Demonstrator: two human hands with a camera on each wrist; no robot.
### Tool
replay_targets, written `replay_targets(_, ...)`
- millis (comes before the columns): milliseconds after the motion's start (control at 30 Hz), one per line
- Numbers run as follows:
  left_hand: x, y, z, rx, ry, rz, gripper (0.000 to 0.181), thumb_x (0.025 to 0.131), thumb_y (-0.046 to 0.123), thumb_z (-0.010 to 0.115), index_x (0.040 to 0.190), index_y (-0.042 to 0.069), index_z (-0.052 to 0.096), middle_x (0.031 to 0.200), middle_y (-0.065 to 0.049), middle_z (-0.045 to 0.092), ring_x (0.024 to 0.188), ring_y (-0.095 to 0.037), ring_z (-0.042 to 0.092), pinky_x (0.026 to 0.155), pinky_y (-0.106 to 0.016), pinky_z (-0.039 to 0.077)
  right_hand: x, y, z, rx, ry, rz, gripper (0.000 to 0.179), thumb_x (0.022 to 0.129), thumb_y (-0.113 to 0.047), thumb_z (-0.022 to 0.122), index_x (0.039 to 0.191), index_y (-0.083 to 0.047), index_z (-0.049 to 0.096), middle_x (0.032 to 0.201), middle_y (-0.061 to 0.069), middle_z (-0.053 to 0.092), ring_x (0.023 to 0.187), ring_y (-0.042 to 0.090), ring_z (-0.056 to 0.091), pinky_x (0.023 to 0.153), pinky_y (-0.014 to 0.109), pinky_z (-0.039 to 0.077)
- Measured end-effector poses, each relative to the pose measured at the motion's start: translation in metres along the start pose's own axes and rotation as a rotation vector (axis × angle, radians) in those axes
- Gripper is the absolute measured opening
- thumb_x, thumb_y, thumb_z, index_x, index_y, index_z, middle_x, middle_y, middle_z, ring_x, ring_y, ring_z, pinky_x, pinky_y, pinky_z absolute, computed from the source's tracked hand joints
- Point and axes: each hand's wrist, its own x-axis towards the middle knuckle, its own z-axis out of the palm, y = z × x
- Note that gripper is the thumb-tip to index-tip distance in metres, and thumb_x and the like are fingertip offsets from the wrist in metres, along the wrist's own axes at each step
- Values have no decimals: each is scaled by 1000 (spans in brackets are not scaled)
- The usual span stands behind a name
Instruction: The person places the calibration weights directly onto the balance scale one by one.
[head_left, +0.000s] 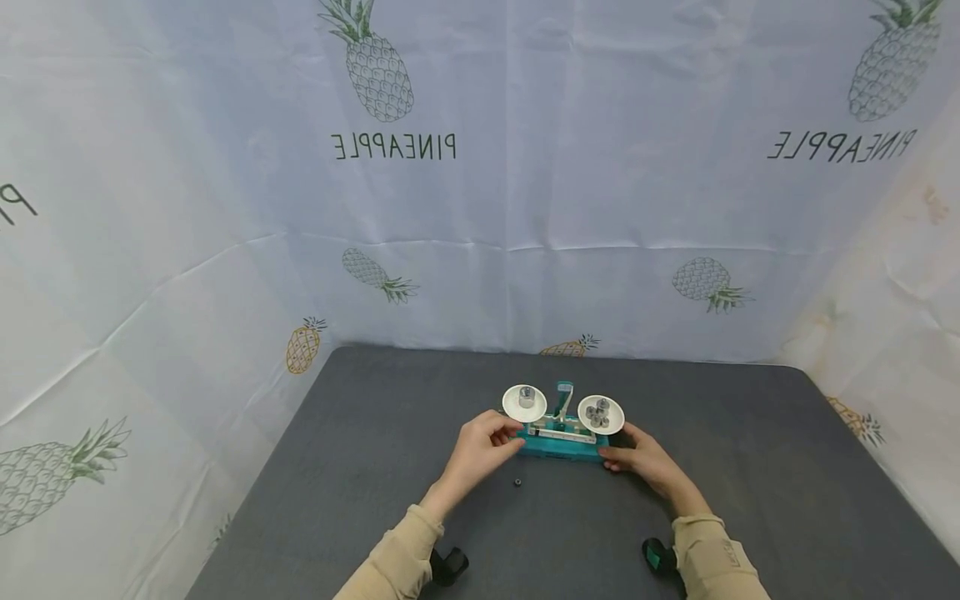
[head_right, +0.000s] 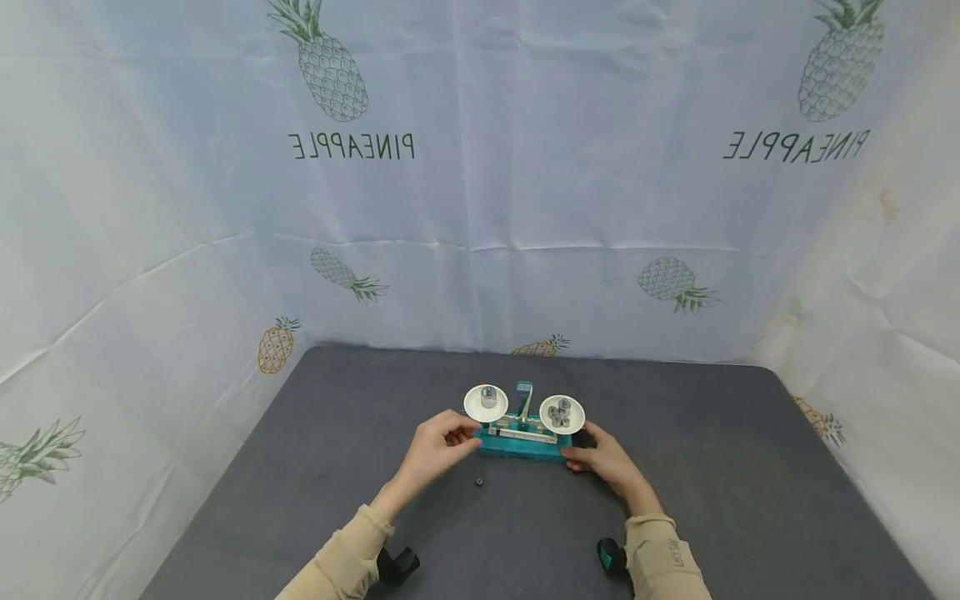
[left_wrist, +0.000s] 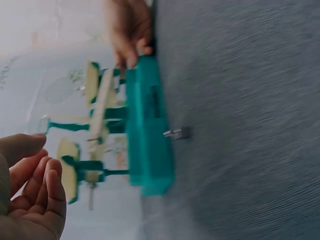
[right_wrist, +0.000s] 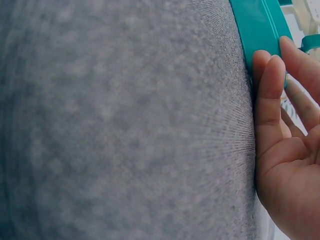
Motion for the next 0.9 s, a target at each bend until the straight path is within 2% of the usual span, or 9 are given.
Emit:
replay_targets(233,-17,-14,14,-53,-44,-90,17,80,15,72,94,5,71,81,-3,62,67,0,52,60,-15,46,1,2,-1,-6,-1,1,79,85,-16,67,145,3,18,113,20,50,77,13,63,68,28,55)
replay_targets(500,-25,-25,23,-91,-92,-194,18,80,14,72,94,4,71,81,-3,61,66,2,51,59,-15,46,1,1,0,-4,4,14,81,84,-16,68,145,3,18,112,20,50,76,12,63,68,28,55)
replay_targets(900,-32,-38,29,-69,-188,-235,14,78,10,72,91,5,71,82,-5,61,67,1,52,59,-16,45,2,2,-1,-2,13,13,81,83,-17,69,145,0,19,110,18,51,76,14,63,68,29,55)
